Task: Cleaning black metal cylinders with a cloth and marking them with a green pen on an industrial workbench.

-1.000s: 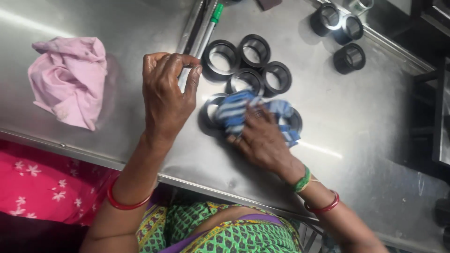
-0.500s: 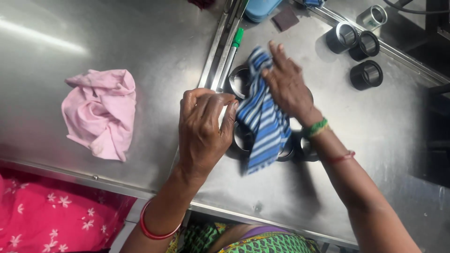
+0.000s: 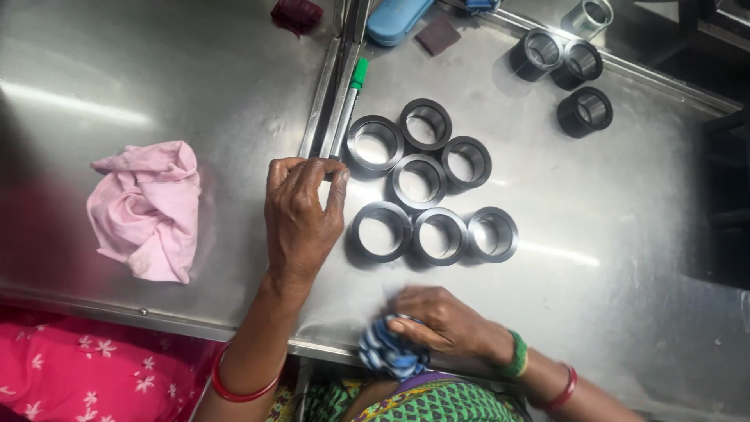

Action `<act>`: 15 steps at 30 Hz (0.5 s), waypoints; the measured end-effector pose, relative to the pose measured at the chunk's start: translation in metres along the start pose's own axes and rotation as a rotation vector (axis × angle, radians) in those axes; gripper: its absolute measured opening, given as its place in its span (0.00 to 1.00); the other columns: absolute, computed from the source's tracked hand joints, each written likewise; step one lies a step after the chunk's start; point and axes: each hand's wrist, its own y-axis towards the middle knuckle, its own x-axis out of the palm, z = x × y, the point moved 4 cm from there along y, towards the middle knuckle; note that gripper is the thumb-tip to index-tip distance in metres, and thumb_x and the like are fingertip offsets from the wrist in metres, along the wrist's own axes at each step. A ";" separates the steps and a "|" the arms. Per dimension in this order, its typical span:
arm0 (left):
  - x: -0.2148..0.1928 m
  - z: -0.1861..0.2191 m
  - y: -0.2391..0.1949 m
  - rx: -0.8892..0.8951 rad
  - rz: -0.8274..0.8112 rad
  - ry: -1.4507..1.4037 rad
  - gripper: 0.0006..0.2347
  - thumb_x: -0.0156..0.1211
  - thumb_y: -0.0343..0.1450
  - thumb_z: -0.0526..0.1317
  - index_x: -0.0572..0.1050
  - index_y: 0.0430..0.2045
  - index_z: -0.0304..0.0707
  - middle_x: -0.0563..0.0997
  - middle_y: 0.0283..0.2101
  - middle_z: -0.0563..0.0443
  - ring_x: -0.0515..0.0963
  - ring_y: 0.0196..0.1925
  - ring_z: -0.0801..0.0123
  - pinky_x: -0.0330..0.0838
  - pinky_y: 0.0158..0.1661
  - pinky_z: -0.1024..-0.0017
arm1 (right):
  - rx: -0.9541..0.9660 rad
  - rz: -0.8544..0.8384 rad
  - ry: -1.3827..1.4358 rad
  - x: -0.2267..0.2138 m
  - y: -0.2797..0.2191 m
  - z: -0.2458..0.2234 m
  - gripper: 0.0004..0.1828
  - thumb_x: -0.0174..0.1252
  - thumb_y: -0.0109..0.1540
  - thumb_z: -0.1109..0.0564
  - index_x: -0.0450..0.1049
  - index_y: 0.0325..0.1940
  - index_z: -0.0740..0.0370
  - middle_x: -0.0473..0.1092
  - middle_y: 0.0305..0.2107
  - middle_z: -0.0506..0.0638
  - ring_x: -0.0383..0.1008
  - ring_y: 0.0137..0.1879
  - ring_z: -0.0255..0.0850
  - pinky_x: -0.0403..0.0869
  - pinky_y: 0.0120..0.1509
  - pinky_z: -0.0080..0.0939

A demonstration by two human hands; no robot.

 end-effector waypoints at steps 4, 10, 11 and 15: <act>0.019 0.002 0.004 0.002 -0.069 -0.022 0.04 0.65 0.73 0.36 0.78 0.35 0.34 0.85 0.36 0.46 0.78 0.41 0.59 0.67 0.51 0.61 | -0.018 0.281 0.055 -0.048 -0.042 0.008 0.14 0.55 0.67 0.56 0.76 0.31 0.67 0.71 0.26 0.56 0.74 0.29 0.47 0.72 0.30 0.45; 0.052 0.031 0.030 0.269 -0.130 -0.106 0.04 0.64 0.71 0.34 0.77 0.32 0.33 0.83 0.32 0.44 0.79 0.39 0.57 0.68 0.50 0.61 | 0.633 0.957 -0.187 -0.188 -0.034 0.025 0.28 0.51 0.75 0.46 0.72 0.29 0.70 0.62 0.18 0.51 0.59 0.24 0.34 0.58 0.27 0.41; 0.053 0.032 0.031 0.308 -0.180 -0.091 0.04 0.64 0.72 0.34 0.77 0.29 0.33 0.82 0.29 0.45 0.78 0.35 0.59 0.69 0.48 0.61 | 0.501 0.930 -0.264 -0.200 -0.015 0.024 0.24 0.53 0.74 0.47 0.75 0.34 0.70 0.67 0.23 0.50 0.64 0.27 0.35 0.62 0.29 0.40; 0.068 0.001 0.019 0.347 -0.205 -0.006 0.03 0.63 0.73 0.32 0.77 0.29 0.34 0.81 0.26 0.46 0.77 0.29 0.67 0.73 0.50 0.62 | 0.281 0.681 -0.369 -0.213 0.064 0.040 0.18 0.59 0.70 0.48 0.79 0.48 0.70 0.73 0.34 0.53 0.71 0.33 0.41 0.71 0.34 0.41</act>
